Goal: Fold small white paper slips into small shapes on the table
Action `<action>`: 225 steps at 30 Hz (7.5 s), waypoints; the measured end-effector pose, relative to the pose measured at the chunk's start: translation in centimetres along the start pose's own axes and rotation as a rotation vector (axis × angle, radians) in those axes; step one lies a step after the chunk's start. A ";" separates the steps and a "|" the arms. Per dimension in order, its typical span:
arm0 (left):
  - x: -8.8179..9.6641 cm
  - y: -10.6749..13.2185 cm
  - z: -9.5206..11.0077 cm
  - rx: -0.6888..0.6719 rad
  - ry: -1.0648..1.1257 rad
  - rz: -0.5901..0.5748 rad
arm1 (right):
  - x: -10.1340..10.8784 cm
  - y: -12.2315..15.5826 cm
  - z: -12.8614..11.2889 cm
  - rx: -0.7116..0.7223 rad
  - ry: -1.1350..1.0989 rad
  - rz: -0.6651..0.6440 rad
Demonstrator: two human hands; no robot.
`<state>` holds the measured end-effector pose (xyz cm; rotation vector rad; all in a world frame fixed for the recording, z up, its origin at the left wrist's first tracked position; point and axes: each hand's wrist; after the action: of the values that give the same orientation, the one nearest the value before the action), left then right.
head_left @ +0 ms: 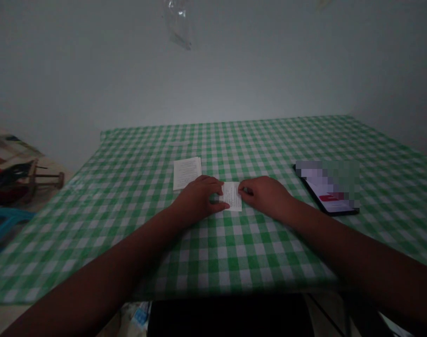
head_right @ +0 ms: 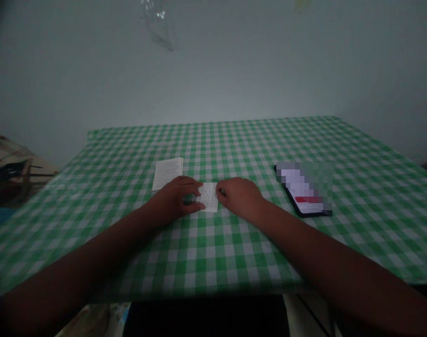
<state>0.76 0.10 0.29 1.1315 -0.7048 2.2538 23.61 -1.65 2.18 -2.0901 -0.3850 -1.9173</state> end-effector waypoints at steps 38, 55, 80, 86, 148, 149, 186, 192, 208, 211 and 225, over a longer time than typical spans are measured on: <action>0.1 -0.1 0.1 0.024 -0.005 -0.017 | 0.6 -1.2 1.6 0.067 0.051 -0.032; 0.1 0.0 0.2 0.016 -0.014 -0.019 | 1.6 -0.3 1.6 0.166 0.182 -0.066; -0.1 -0.1 0.0 0.006 -0.008 -0.022 | 0.2 -0.7 0.9 0.049 0.107 0.013; -0.3 -0.2 -0.1 -0.019 -0.025 -0.025 | -0.1 -1.5 1.1 0.013 0.094 0.048; -0.2 -0.1 -0.2 0.016 -0.011 -0.015 | 1.1 0.3 1.3 0.142 -0.026 -0.072; -0.2 -0.1 -0.2 0.017 -0.012 -0.015 | 1.1 0.3 1.2 0.142 -0.028 -0.070; 0.0 0.0 0.1 0.015 -0.014 -0.019 | 1.2 0.7 0.5 0.114 0.026 -0.071; 0.0 -0.1 0.2 0.030 -0.016 -0.031 | 1.0 0.7 0.7 0.115 0.021 -0.060; 0.0 -0.1 0.2 -0.001 -0.019 -0.026 | 0.8 -0.1 1.4 0.116 0.107 -0.045; 0.0 -0.1 0.2 0.008 -0.013 -0.026 | 1.2 0.3 1.0 0.145 0.132 -0.064; 0.0 -0.1 0.1 -0.007 -0.020 -0.036 | 0.0 -0.7 1.4 0.017 0.064 0.023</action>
<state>0.92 0.10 0.38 1.1565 -0.6941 2.2110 24.59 -0.48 2.11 -2.0088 -0.3601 -1.9549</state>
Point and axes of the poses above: each hand's wrist, its own y-axis away from the middle knuckle, its own x-axis out of the back of the hand, z = x × y, and after that the axes turned 11 degrees about y, right-handed
